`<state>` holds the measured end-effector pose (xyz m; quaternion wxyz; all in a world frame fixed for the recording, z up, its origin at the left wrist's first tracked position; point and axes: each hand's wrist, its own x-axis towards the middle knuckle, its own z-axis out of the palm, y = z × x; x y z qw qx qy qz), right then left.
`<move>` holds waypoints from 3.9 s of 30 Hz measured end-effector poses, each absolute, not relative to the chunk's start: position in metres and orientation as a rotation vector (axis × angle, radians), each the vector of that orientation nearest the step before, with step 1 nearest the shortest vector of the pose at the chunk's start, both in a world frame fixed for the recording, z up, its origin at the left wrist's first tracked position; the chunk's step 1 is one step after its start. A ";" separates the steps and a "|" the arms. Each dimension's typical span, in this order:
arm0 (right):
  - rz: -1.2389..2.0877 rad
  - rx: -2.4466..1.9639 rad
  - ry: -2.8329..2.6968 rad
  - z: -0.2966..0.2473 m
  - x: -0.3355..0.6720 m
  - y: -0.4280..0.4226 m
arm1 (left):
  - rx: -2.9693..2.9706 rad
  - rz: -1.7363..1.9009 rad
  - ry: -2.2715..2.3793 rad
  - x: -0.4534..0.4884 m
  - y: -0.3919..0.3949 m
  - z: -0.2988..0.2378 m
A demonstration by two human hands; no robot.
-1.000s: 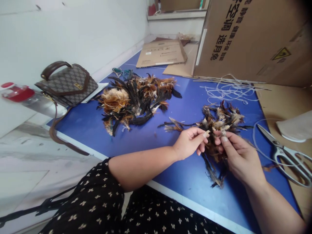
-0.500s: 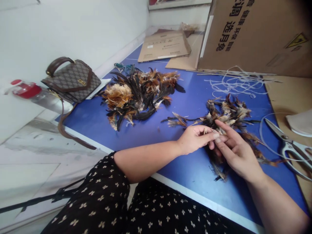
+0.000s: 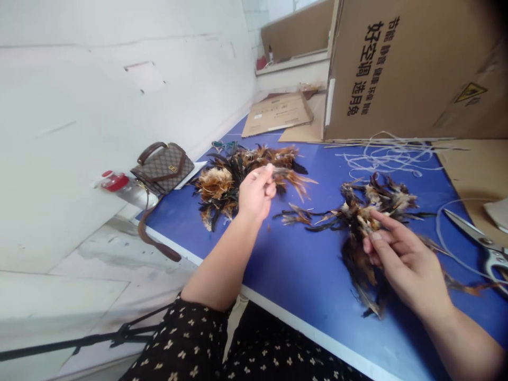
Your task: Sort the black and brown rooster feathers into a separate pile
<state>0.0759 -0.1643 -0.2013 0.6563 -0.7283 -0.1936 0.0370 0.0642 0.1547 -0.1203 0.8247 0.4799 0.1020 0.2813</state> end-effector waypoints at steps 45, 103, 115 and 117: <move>-0.582 -2.366 -0.907 -0.229 0.122 -0.180 | 1.135 0.097 0.146 0.049 0.038 -0.219; -0.235 -1.859 -0.695 -0.204 0.080 -0.151 | 1.141 -0.106 0.043 0.044 0.047 -0.219; -0.108 -1.843 -0.443 -0.218 0.082 -0.152 | 1.053 -0.091 0.084 0.048 0.046 -0.219; -0.098 -1.832 -0.389 -0.217 0.083 -0.153 | 1.034 -0.093 0.101 0.049 0.047 -0.218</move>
